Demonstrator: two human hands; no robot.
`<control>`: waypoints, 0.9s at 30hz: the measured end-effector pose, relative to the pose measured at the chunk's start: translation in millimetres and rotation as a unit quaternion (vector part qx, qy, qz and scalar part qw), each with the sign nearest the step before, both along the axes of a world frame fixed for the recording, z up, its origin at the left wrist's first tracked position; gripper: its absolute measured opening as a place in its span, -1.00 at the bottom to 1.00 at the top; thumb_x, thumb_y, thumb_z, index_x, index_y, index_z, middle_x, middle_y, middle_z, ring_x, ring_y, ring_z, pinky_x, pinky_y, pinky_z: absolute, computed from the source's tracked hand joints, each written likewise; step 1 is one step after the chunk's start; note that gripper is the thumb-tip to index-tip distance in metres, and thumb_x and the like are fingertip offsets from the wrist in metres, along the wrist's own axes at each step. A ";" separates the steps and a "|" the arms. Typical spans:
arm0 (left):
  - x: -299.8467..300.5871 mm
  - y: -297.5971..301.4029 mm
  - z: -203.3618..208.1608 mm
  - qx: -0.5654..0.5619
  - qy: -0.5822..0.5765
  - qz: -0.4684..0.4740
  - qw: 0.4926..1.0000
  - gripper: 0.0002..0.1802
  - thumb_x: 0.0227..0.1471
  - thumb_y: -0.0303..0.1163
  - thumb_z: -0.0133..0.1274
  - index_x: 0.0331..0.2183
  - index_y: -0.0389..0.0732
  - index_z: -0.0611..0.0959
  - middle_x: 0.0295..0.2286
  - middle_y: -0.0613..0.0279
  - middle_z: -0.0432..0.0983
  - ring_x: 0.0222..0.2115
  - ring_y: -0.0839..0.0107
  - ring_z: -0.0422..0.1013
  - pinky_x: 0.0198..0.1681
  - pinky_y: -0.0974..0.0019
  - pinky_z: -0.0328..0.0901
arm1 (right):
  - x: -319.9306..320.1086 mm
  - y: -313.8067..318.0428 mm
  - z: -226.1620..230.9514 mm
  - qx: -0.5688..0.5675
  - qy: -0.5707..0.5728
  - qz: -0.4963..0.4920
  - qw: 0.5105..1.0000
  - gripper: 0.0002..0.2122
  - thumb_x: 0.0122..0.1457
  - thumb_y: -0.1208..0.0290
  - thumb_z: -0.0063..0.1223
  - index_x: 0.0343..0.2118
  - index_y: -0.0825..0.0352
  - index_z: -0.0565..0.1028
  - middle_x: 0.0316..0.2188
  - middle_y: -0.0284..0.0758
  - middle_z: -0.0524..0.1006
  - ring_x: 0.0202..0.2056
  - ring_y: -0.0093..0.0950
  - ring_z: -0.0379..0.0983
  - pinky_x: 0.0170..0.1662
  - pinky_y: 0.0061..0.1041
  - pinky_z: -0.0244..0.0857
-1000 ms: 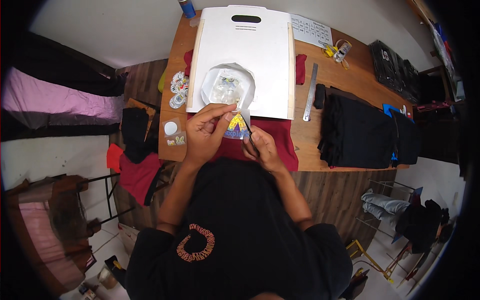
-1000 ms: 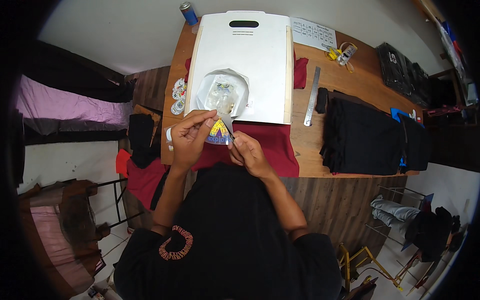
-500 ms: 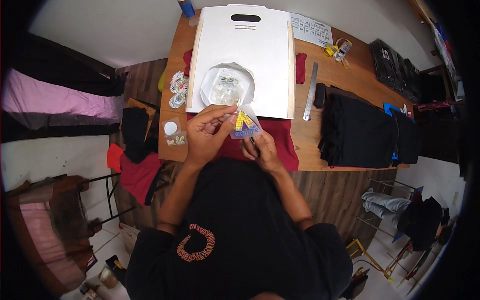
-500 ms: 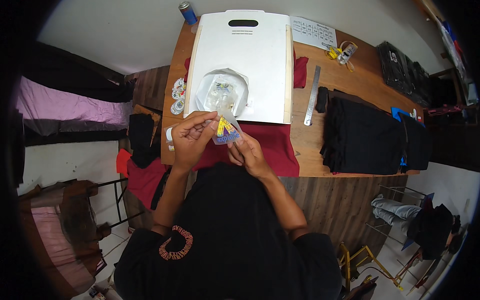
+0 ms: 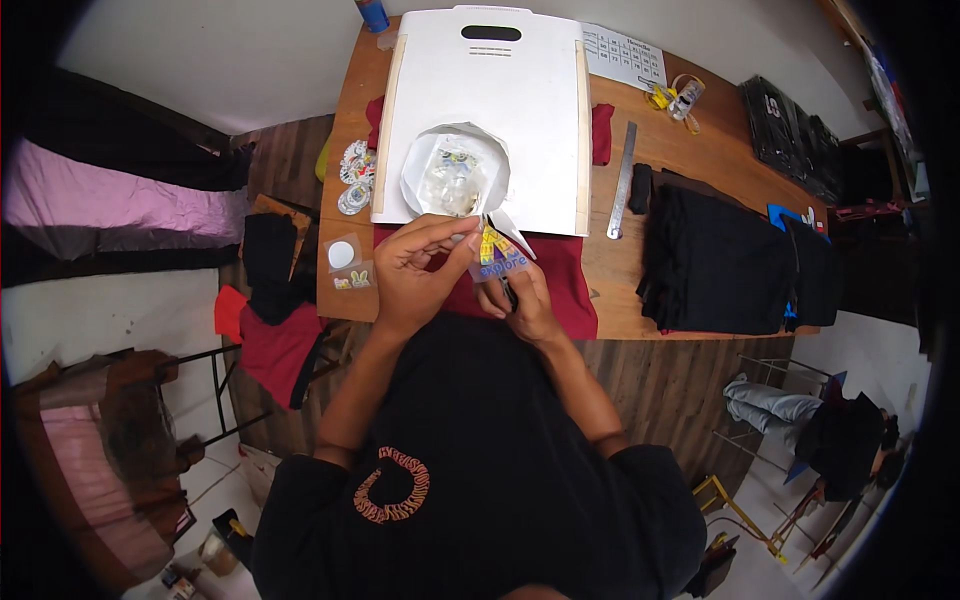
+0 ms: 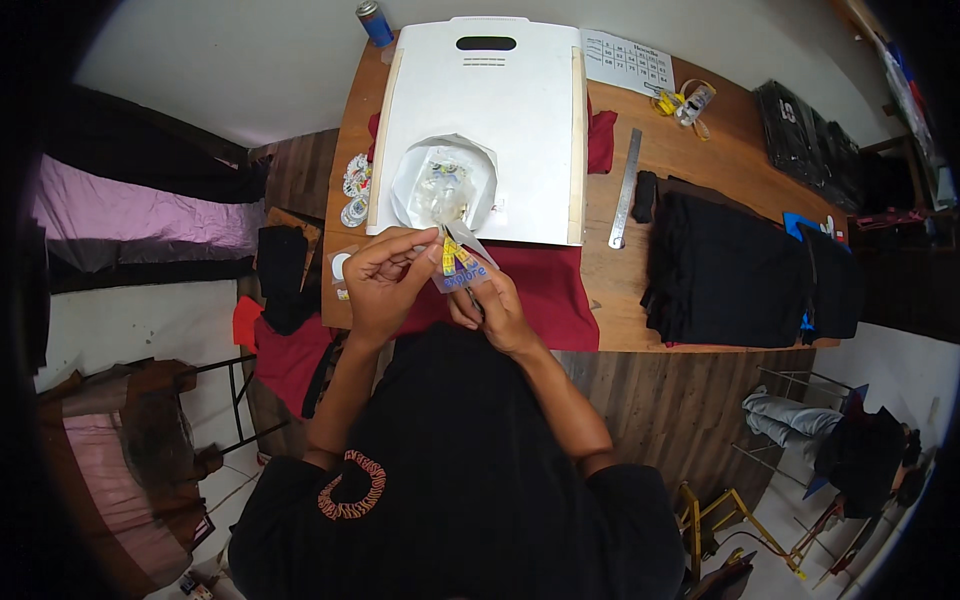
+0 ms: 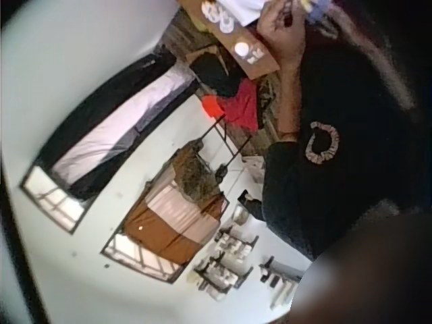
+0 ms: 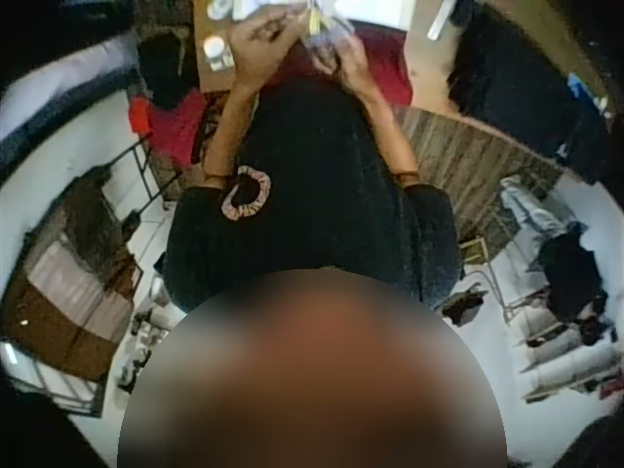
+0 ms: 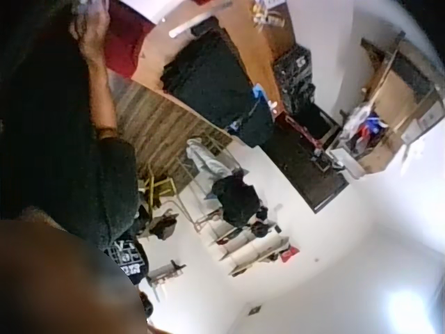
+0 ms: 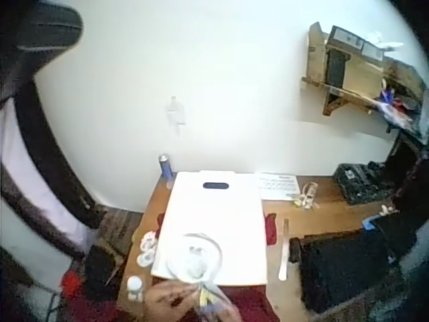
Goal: Cutting and preparing small tags or components at a workstation.
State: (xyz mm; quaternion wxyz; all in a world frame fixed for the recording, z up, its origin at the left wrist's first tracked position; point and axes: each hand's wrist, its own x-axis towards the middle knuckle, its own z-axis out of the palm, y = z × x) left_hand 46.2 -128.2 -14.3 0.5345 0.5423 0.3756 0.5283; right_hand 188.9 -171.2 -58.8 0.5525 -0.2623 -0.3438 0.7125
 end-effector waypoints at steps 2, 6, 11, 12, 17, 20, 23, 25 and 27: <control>-0.2 -0.1 -0.3 -0.009 -0.004 0.003 1.000 -0.76 -0.01 -0.70 0.08 -0.22 -0.45 0.61 -0.28 0.05 0.52 -0.32 0.46 0.50 -0.23 0.50 0.40 | -1.4 -1.3 -0.1 -0.006 0.001 -0.002 1.000 -0.58 0.30 0.06 -0.33 -0.21 0.43 0.31 -0.79 -0.50 0.13 -0.75 -0.66 0.04 -0.64 -0.70 -0.05; 0.3 0.2 -0.2 0.012 0.022 0.019 1.000 -0.75 -0.03 -0.70 0.10 -0.22 -0.44 0.62 -0.30 0.04 0.54 -0.29 0.45 0.49 -0.20 0.50 0.38 | -4.9 -1.4 0.6 -0.005 0.011 -0.014 1.000 -0.59 0.31 0.05 -0.36 -0.27 0.40 0.31 -0.80 -0.51 0.12 -0.76 -0.66 0.03 -0.62 -0.67 -0.03; 2.0 -1.7 2.0 0.018 0.018 0.021 0.999 -0.75 -0.04 -0.70 0.11 -0.22 -0.44 0.62 -0.31 0.05 0.54 -0.30 0.47 0.48 -0.20 0.50 0.37 | -8.2 -2.8 1.8 -0.003 0.023 -0.014 1.000 -0.60 0.31 0.05 -0.37 -0.32 0.37 0.31 -0.80 -0.51 0.11 -0.77 -0.65 0.03 -0.62 -0.67 -0.03; 2.1 -1.6 1.6 0.019 0.020 0.024 0.999 -0.75 -0.04 -0.70 0.11 -0.22 -0.44 0.62 -0.32 0.06 0.55 -0.30 0.47 0.48 -0.20 0.50 0.37 | -8.4 -2.8 2.1 0.001 0.026 -0.013 1.000 -0.60 0.31 0.05 -0.37 -0.32 0.37 0.31 -0.80 -0.51 0.11 -0.77 -0.65 0.03 -0.62 -0.67 -0.04; 2.5 -1.3 3.8 0.029 0.040 0.025 0.998 -0.74 -0.05 -0.70 0.12 -0.23 -0.44 0.62 -0.32 0.06 0.55 -0.31 0.48 0.48 -0.21 0.51 0.37 | -8.8 -3.6 1.7 -0.005 0.025 -0.016 1.000 -0.60 0.31 0.05 -0.37 -0.29 0.38 0.32 -0.79 -0.50 0.11 -0.77 -0.65 0.01 -0.64 -0.68 -0.06; 1.7 -1.4 2.9 0.030 0.042 0.024 0.998 -0.74 -0.06 -0.70 0.13 -0.23 -0.44 0.62 -0.32 0.07 0.55 -0.31 0.48 0.48 -0.21 0.51 0.37 | -9.4 -3.3 0.8 -0.002 0.025 -0.019 1.000 -0.60 0.31 0.06 -0.36 -0.25 0.38 0.32 -0.79 -0.49 0.11 -0.77 -0.65 0.00 -0.65 -0.67 -0.07; 1.7 -0.7 2.3 0.032 0.043 0.022 0.998 -0.74 -0.06 -0.70 0.13 -0.22 -0.44 0.62 -0.33 0.07 0.55 -0.31 0.48 0.48 -0.21 0.50 0.37 | -9.1 -2.5 1.3 -0.003 0.024 -0.019 1.000 -0.60 0.31 0.06 -0.35 -0.24 0.38 0.32 -0.79 -0.49 0.11 -0.76 -0.65 0.00 -0.65 -0.67 -0.07; 1.2 -0.2 0.5 0.032 0.038 0.019 0.999 -0.72 -0.06 -0.70 0.12 -0.21 -0.44 0.61 -0.33 0.07 0.55 -0.31 0.47 0.48 -0.20 0.50 0.37 | -8.9 -2.5 0.6 -0.006 0.021 -0.020 1.000 -0.60 0.31 0.06 -0.35 -0.23 0.38 0.32 -0.78 -0.49 0.11 -0.76 -0.65 0.00 -0.65 -0.67 -0.07; 1.4 -0.2 2.6 0.003 0.018 0.014 1.000 -0.71 -0.06 -0.71 0.12 -0.20 -0.45 0.60 -0.32 0.06 0.55 -0.31 0.47 0.48 -0.20 0.50 0.37 | -8.8 -2.7 -3.0 -0.001 0.025 -0.017 1.000 -0.60 0.30 0.05 -0.33 -0.23 0.38 0.31 -0.78 -0.50 0.11 -0.76 -0.65 0.00 -0.65 -0.67 -0.07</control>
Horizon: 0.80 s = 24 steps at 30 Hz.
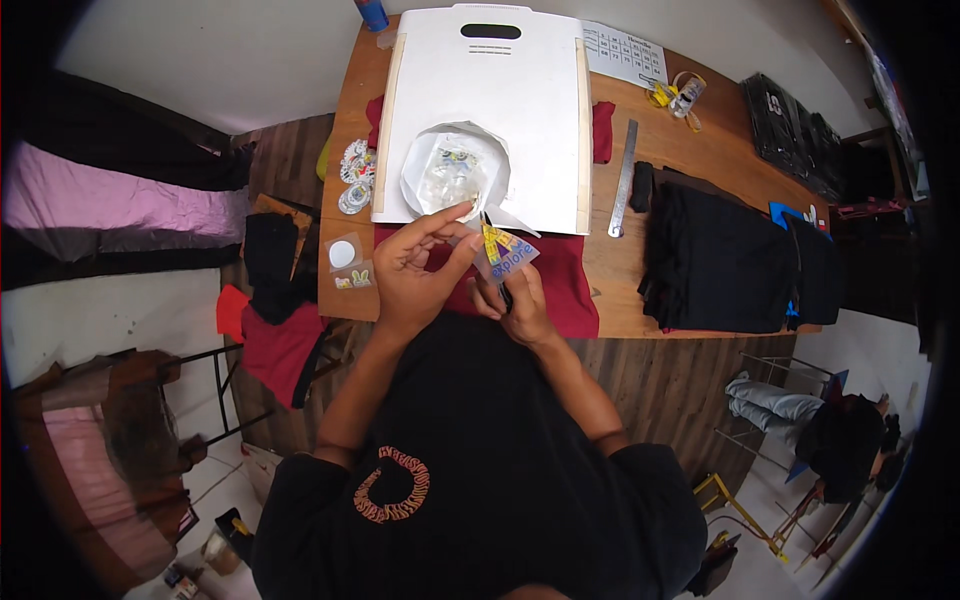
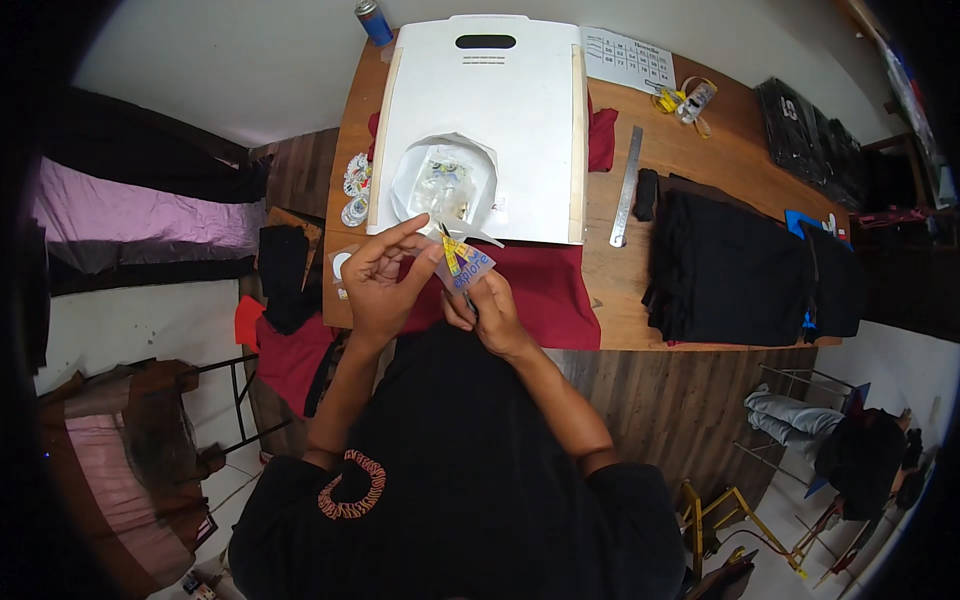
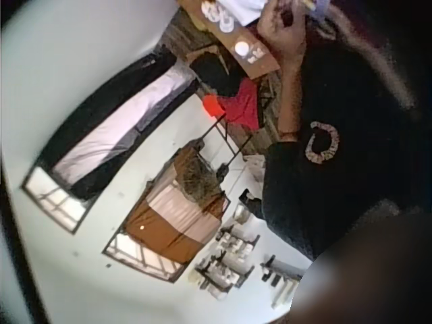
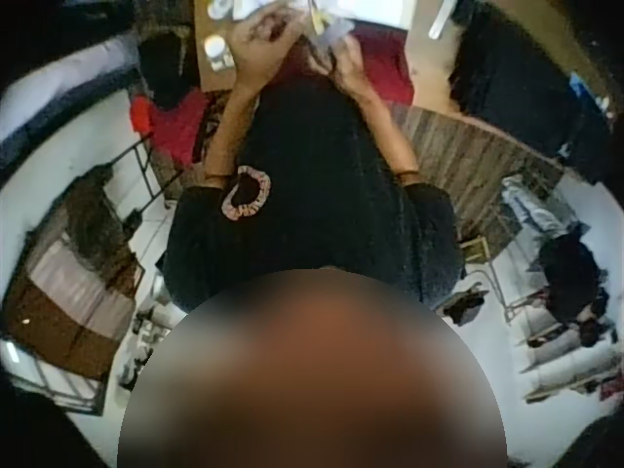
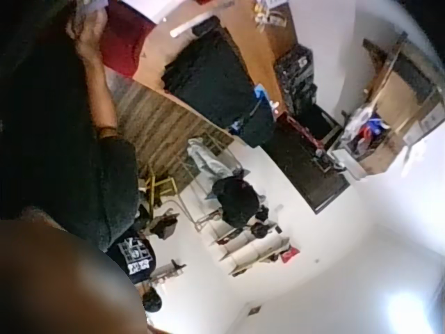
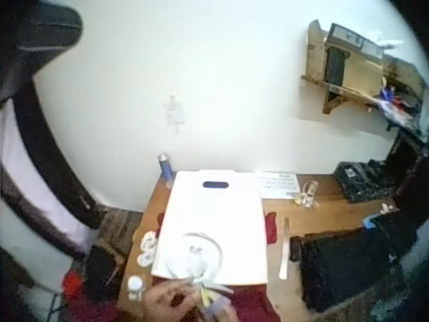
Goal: Cutting and preparing small tags or components at a workstation.
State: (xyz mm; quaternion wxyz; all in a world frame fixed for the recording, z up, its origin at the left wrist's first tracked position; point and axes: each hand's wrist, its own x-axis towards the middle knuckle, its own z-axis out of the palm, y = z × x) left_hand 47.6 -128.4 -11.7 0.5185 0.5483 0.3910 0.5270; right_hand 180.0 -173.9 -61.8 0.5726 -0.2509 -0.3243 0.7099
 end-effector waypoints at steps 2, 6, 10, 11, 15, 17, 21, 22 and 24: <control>-0.1 0.3 0.4 -0.028 -0.021 -0.005 0.999 -0.70 -0.06 -0.71 0.12 -0.19 -0.45 0.60 -0.32 0.06 0.54 -0.31 0.47 0.48 -0.19 0.50 0.37 | 0.0 -0.1 0.5 0.001 -0.003 -0.002 1.000 -0.60 0.30 0.05 -0.32 -0.24 0.38 0.32 -0.78 -0.50 0.11 -0.76 -0.66 0.00 -0.65 -0.67 -0.07; -2.6 1.7 0.3 0.015 0.016 -0.011 1.000 -0.69 -0.05 -0.72 0.11 -0.17 -0.47 0.58 -0.31 0.06 0.53 -0.30 0.47 0.48 -0.18 0.49 0.38 | -0.7 -0.4 -0.2 0.000 -0.011 -0.005 1.000 -0.60 0.30 0.05 -0.31 -0.26 0.38 0.32 -0.78 -0.49 0.12 -0.76 -0.65 0.01 -0.64 -0.67 -0.07; -3.6 1.7 0.3 0.013 0.021 -0.017 1.000 -0.69 -0.05 -0.73 0.10 -0.17 -0.48 0.57 -0.30 0.06 0.52 -0.29 0.47 0.47 -0.17 0.49 0.39 | -0.3 -0.8 0.6 -0.002 -0.019 -0.003 1.000 -0.61 0.30 0.05 -0.31 -0.28 0.37 0.32 -0.78 -0.48 0.12 -0.76 -0.65 0.02 -0.64 -0.67 -0.06; -4.1 1.8 0.4 0.013 0.021 -0.017 1.000 -0.69 -0.05 -0.73 0.10 -0.17 -0.48 0.57 -0.30 0.06 0.52 -0.29 0.47 0.47 -0.17 0.49 0.39 | -0.5 -0.9 -0.2 0.000 -0.016 -0.003 1.000 -0.61 0.30 0.06 -0.31 -0.28 0.37 0.32 -0.78 -0.48 0.12 -0.76 -0.65 0.02 -0.64 -0.67 -0.06; -5.3 1.6 2.1 0.017 0.022 -0.025 0.999 -0.69 -0.05 -0.74 0.10 -0.17 -0.48 0.57 -0.30 0.06 0.51 -0.28 0.46 0.47 -0.16 0.49 0.39 | 0.5 -1.9 -1.4 0.001 -0.018 -0.003 1.000 -0.62 0.30 0.07 -0.31 -0.30 0.37 0.32 -0.77 -0.48 0.13 -0.75 -0.65 0.02 -0.64 -0.67 -0.06; -6.0 0.6 2.8 0.018 0.025 -0.025 0.999 -0.69 -0.05 -0.74 0.10 -0.17 -0.48 0.57 -0.30 0.05 0.51 -0.28 0.46 0.47 -0.16 0.49 0.39 | 0.2 -2.6 -1.4 -0.002 -0.018 -0.001 1.000 -0.62 0.30 0.07 -0.30 -0.30 0.38 0.32 -0.77 -0.48 0.13 -0.75 -0.65 0.03 -0.64 -0.67 -0.06; -8.4 -1.6 3.5 0.019 0.025 -0.021 0.999 -0.69 -0.04 -0.74 0.09 -0.17 -0.48 0.57 -0.27 0.04 0.50 -0.27 0.46 0.47 -0.15 0.48 0.39 | -0.8 -4.3 1.1 0.002 -0.024 0.002 1.000 -0.61 0.29 0.06 -0.28 -0.31 0.39 0.31 -0.78 -0.47 0.13 -0.75 -0.65 0.04 -0.64 -0.67 -0.05; -9.2 -2.5 3.4 0.019 0.021 -0.020 0.999 -0.69 -0.04 -0.73 0.09 -0.17 -0.48 0.57 -0.26 0.04 0.50 -0.26 0.45 0.47 -0.15 0.48 0.39 | -0.9 -4.5 0.9 0.001 -0.023 0.005 1.000 -0.61 0.29 0.06 -0.28 -0.31 0.39 0.31 -0.78 -0.47 0.13 -0.75 -0.65 0.04 -0.64 -0.67 -0.05; -11.2 -3.5 5.1 0.024 0.028 -0.020 0.999 -0.69 -0.04 -0.73 0.09 -0.16 -0.48 0.57 -0.25 0.03 0.50 -0.26 0.45 0.47 -0.15 0.48 0.39 | -0.8 -4.5 0.5 0.005 -0.022 0.006 1.000 -0.61 0.29 0.06 -0.27 -0.31 0.40 0.31 -0.78 -0.47 0.12 -0.74 -0.64 0.05 -0.64 -0.67 -0.05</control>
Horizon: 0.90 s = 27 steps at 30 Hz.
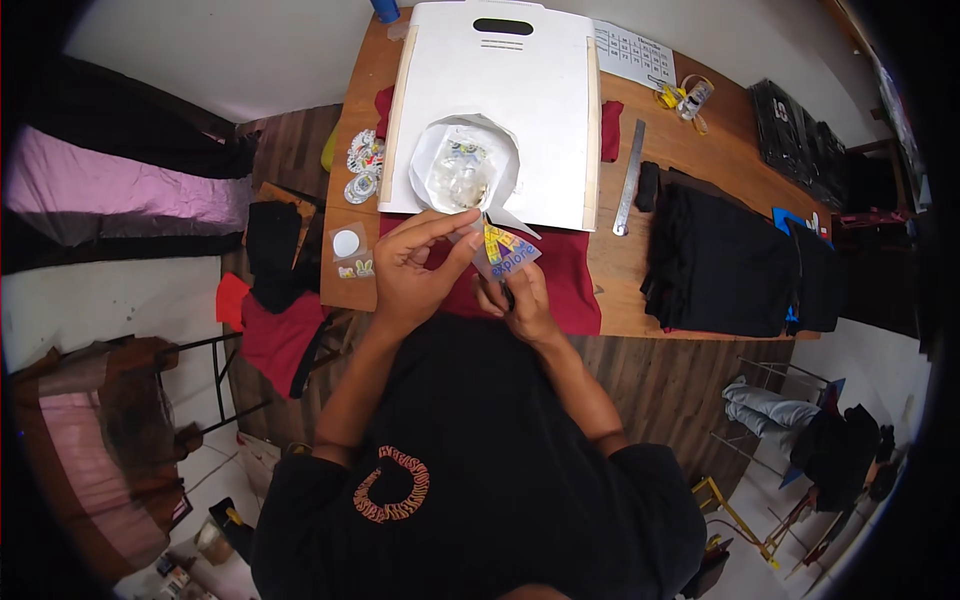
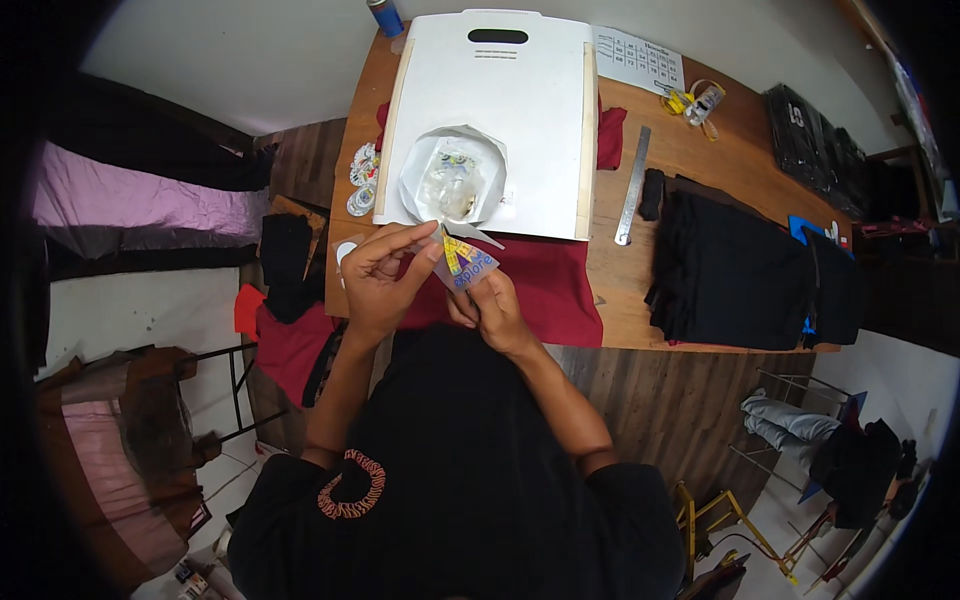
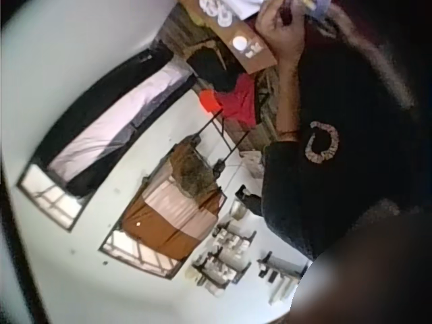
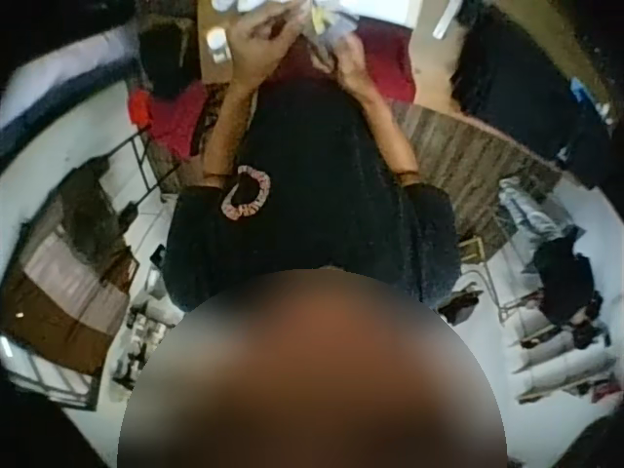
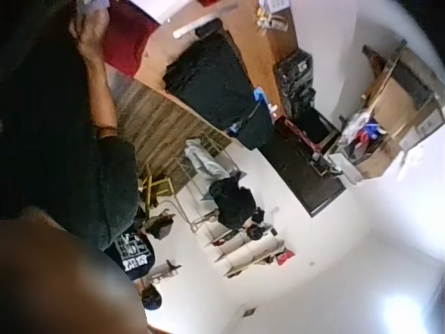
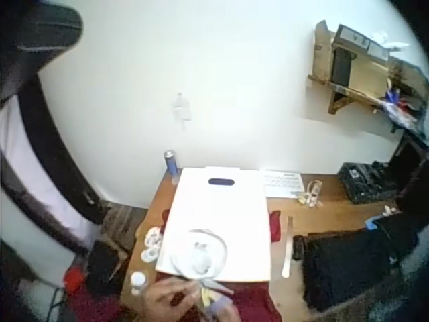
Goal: Cutting and preparing small tags or components at a workstation.
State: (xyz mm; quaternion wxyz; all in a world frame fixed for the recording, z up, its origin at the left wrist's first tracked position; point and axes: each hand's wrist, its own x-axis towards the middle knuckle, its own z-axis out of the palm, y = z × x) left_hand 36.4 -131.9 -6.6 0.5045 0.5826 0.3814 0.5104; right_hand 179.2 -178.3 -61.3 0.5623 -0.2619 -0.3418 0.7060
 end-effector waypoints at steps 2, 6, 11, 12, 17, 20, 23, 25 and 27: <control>-1.3 -1.8 1.1 0.005 0.006 0.000 1.000 -0.69 -0.03 -0.73 0.09 -0.16 -0.48 0.57 -0.25 0.03 0.49 -0.25 0.45 0.47 -0.14 0.47 0.39 | -0.3 -0.6 2.1 -0.003 -0.004 0.005 1.000 -0.61 0.29 0.06 -0.27 -0.31 0.40 0.31 -0.78 -0.48 0.12 -0.74 -0.64 0.05 -0.64 -0.67 -0.05; -3.8 -4.4 0.5 0.000 0.001 0.007 1.000 -0.69 -0.02 -0.72 0.08 -0.16 -0.47 0.57 -0.24 0.02 0.49 -0.23 0.43 0.47 -0.13 0.47 0.38 | -2.4 -0.3 5.0 -0.006 -0.013 0.010 1.000 -0.60 0.29 0.06 -0.27 -0.29 0.40 0.31 -0.78 -0.47 0.12 -0.74 -0.64 0.05 -0.64 -0.67 -0.05; -7.2 -3.8 0.3 0.000 -0.002 0.009 1.000 -0.70 -0.02 -0.72 0.08 -0.16 -0.47 0.57 -0.23 0.00 0.49 -0.22 0.42 0.46 -0.13 0.46 0.38 | -4.0 0.1 2.3 -0.003 -0.009 0.019 1.000 -0.59 0.29 0.06 -0.27 -0.24 0.43 0.31 -0.77 -0.47 0.13 -0.74 -0.65 0.05 -0.65 -0.67 -0.06; -6.7 -4.7 1.1 -0.005 -0.006 0.015 1.000 -0.71 -0.02 -0.71 0.09 -0.17 -0.46 0.58 -0.26 0.04 0.50 -0.25 0.46 0.46 -0.16 0.48 0.37 | -4.1 -0.3 2.4 -0.010 -0.008 0.021 1.000 -0.58 0.29 0.06 -0.26 -0.22 0.44 0.31 -0.77 -0.48 0.14 -0.74 -0.65 0.04 -0.66 -0.67 -0.06; -11.4 -5.7 5.2 -0.016 -0.004 0.020 1.000 -0.73 -0.01 -0.69 0.08 -0.18 -0.44 0.60 -0.28 0.08 0.52 -0.27 0.49 0.45 -0.19 0.51 0.35 | -3.1 3.2 4.3 0.021 -0.002 0.038 0.999 -0.60 0.31 0.11 -0.29 -0.13 0.45 0.29 -0.75 -0.47 0.14 -0.73 -0.66 0.03 -0.64 -0.68 -0.05; -17.5 -5.1 4.3 -0.019 0.012 0.002 1.000 -0.73 0.02 -0.71 0.04 -0.16 -0.49 0.57 -0.27 0.08 0.48 -0.24 0.46 0.45 -0.16 0.50 0.37 | -1.1 6.2 2.7 0.042 0.015 0.057 0.997 -0.62 0.34 0.17 -0.32 -0.04 0.45 0.27 -0.74 -0.47 0.14 -0.72 -0.67 0.01 -0.62 -0.68 -0.02; -21.8 -5.6 5.0 -0.031 -0.007 -0.012 0.999 -0.66 0.03 -0.71 0.03 -0.09 -0.48 0.52 -0.28 0.08 0.48 -0.25 0.47 0.46 -0.17 0.50 0.37 | -4.9 8.4 6.0 0.036 0.011 0.064 0.997 -0.59 0.34 0.14 -0.32 -0.01 0.45 0.26 -0.73 -0.47 0.14 -0.72 -0.68 0.00 -0.63 -0.68 -0.02; -22.6 -4.7 9.3 -0.077 -0.074 0.001 0.994 -0.70 0.04 -0.67 0.06 -0.13 -0.47 0.52 -0.32 0.10 0.51 -0.29 0.51 0.46 -0.22 0.51 0.37 | -7.8 9.5 8.7 0.029 0.004 0.059 0.998 -0.59 0.34 0.13 -0.32 -0.02 0.46 0.26 -0.73 -0.48 0.14 -0.72 -0.69 0.00 -0.63 -0.69 -0.02; -27.4 -2.7 5.3 -0.067 -0.089 0.013 0.994 -0.75 0.04 -0.67 0.06 -0.18 -0.45 0.51 -0.32 0.09 0.52 -0.30 0.50 0.47 -0.22 0.51 0.38 | -10.3 11.0 10.4 0.031 -0.016 0.058 0.998 -0.59 0.34 0.13 -0.32 -0.05 0.45 0.28 -0.72 -0.49 0.14 -0.72 -0.69 -0.01 -0.63 -0.69 -0.03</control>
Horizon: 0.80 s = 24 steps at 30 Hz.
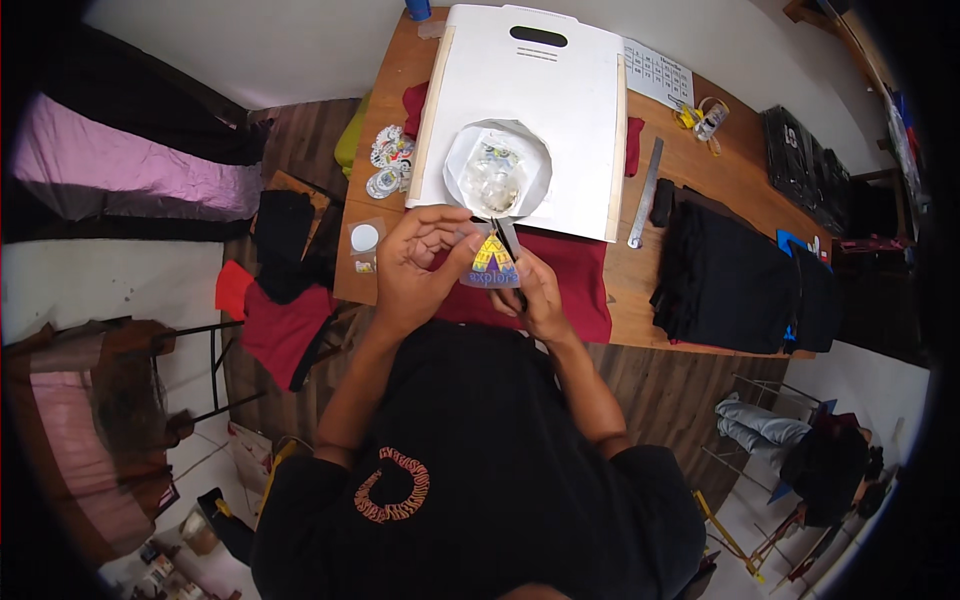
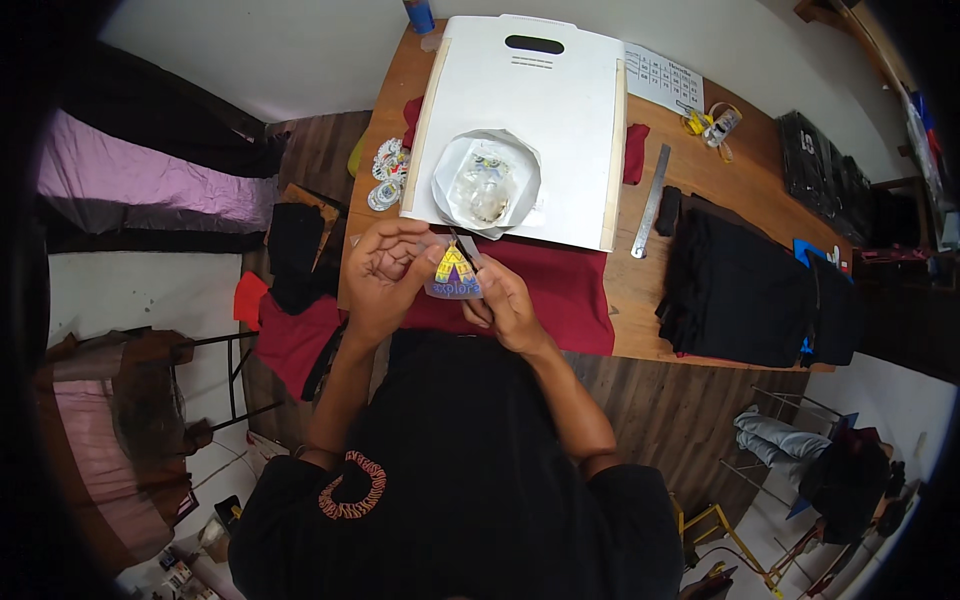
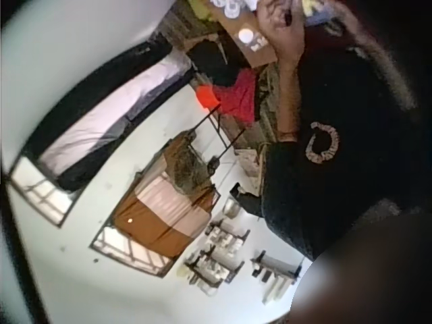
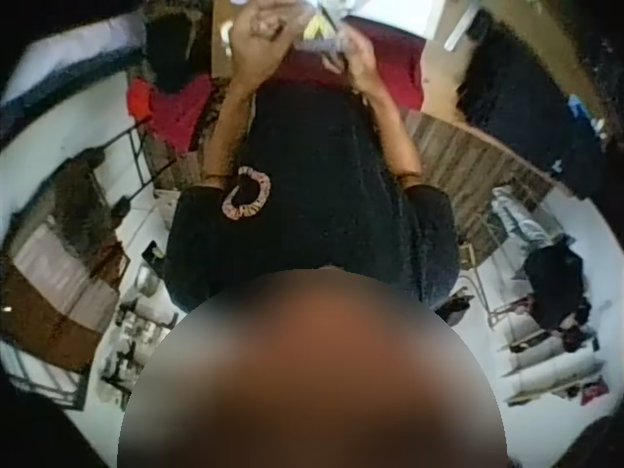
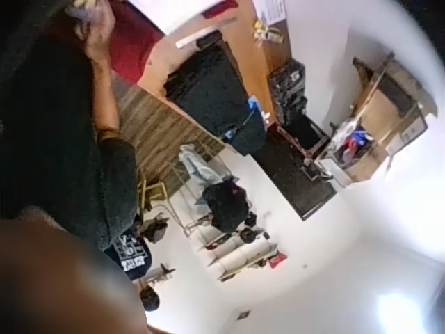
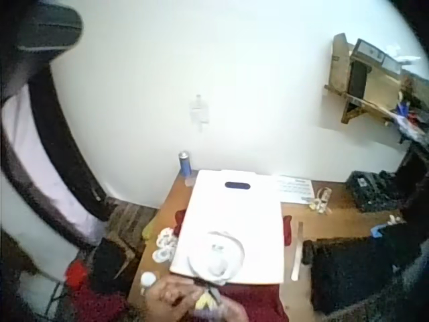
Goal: Cutting and preparing small tags or components at a workstation.
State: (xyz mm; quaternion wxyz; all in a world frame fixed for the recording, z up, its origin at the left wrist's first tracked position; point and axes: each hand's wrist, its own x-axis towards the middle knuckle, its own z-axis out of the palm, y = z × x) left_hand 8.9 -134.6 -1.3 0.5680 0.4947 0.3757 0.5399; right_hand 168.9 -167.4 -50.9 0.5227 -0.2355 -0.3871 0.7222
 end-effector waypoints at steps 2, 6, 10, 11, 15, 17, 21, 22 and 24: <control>-6.7 1.7 -2.0 0.008 -0.014 0.013 1.000 -0.80 0.03 -0.67 0.06 -0.23 -0.44 0.50 -0.33 0.08 0.52 -0.31 0.50 0.47 -0.22 0.50 0.38 | -3.6 0.4 1.7 -0.014 -0.004 0.003 1.000 -0.61 0.34 0.13 -0.32 -0.09 0.45 0.30 -0.72 -0.50 0.14 -0.72 -0.70 -0.01 -0.62 -0.69 -0.03; -22.5 8.0 -4.7 0.014 -0.032 -0.018 0.999 -0.89 0.03 -0.68 0.06 -0.34 -0.42 0.49 -0.32 0.02 0.54 -0.28 0.45 0.49 -0.18 0.47 0.39 | -16.3 1.1 5.5 -0.038 -0.020 -0.008 0.999 -0.64 0.34 0.13 -0.31 -0.20 0.41 0.32 -0.72 -0.51 0.13 -0.72 -0.71 -0.02 -0.62 -0.69 -0.03; -35.2 18.2 -0.1 -0.014 0.014 -0.049 0.999 -0.81 0.05 -0.67 0.04 -0.22 -0.49 0.53 -0.31 -0.04 0.55 -0.26 0.38 0.51 -0.14 0.43 0.40 | -31.3 2.6 6.9 -0.043 -0.020 -0.032 0.998 -0.65 0.34 0.13 -0.30 -0.23 0.39 0.32 -0.72 -0.51 0.12 -0.72 -0.71 -0.03 -0.61 -0.68 -0.04; -38.2 20.7 0.6 -0.016 0.011 -0.057 0.998 -0.81 0.05 -0.67 0.04 -0.22 -0.49 0.53 -0.31 -0.04 0.55 -0.26 0.38 0.51 -0.14 0.43 0.40 | -35.6 1.3 7.9 -0.054 -0.032 -0.045 0.997 -0.58 0.32 0.07 -0.29 -0.12 0.44 0.30 -0.75 -0.51 0.12 -0.73 -0.71 -0.03 -0.64 -0.68 -0.07; -48.5 28.8 -0.1 -0.010 0.026 -0.085 0.996 -0.70 0.05 -0.67 0.03 -0.12 -0.50 0.52 -0.28 0.00 0.54 -0.25 0.40 0.50 -0.13 0.45 0.39 | -50.6 -1.0 15.0 -0.069 -0.063 -0.093 0.991 -0.50 0.30 0.02 -0.28 -0.05 0.47 0.30 -0.77 -0.51 0.11 -0.76 -0.69 -0.04 -0.67 -0.67 -0.10; -51.3 28.6 -1.0 -0.020 0.019 -0.098 0.995 -0.69 0.05 -0.68 0.03 -0.11 -0.52 0.50 -0.27 -0.04 0.54 -0.23 0.36 0.50 -0.09 0.39 0.39 | -54.1 -4.8 18.2 -0.076 -0.056 -0.103 0.990 -0.59 0.32 0.08 -0.29 -0.15 0.42 0.31 -0.75 -0.52 0.11 -0.74 -0.70 -0.05 -0.64 -0.67 -0.08; -50.4 36.1 -3.2 -0.018 -0.045 -0.133 0.990 -0.67 0.03 -0.71 0.03 -0.10 -0.51 0.49 -0.25 -0.02 0.52 -0.19 0.36 0.47 -0.07 0.39 0.37 | -54.6 -1.2 17.9 -0.064 -0.049 -0.123 0.989 -0.67 0.34 0.14 -0.30 -0.26 0.36 0.32 -0.74 -0.52 0.10 -0.73 -0.72 -0.06 -0.62 -0.67 -0.07; -49.8 37.0 -2.7 -0.017 -0.057 -0.140 0.988 -0.67 0.03 -0.71 0.03 -0.10 -0.50 0.50 -0.24 -0.01 0.52 -0.17 0.35 0.46 -0.06 0.39 0.37 | -53.4 -1.7 18.0 -0.064 -0.051 -0.121 0.989 -0.67 0.34 0.14 -0.30 -0.26 0.36 0.32 -0.74 -0.52 0.10 -0.73 -0.72 -0.06 -0.62 -0.67 -0.07; -47.4 34.8 -3.3 -0.009 -0.063 -0.132 0.989 -0.69 0.03 -0.71 0.03 -0.12 -0.50 0.51 -0.23 0.02 0.52 -0.19 0.39 0.47 -0.08 0.42 0.37 | -48.6 0.1 17.4 -0.049 -0.071 -0.120 0.989 -0.59 0.31 0.02 -0.29 -0.27 0.37 0.32 -0.78 -0.52 0.09 -0.76 -0.69 -0.06 -0.67 -0.66 -0.12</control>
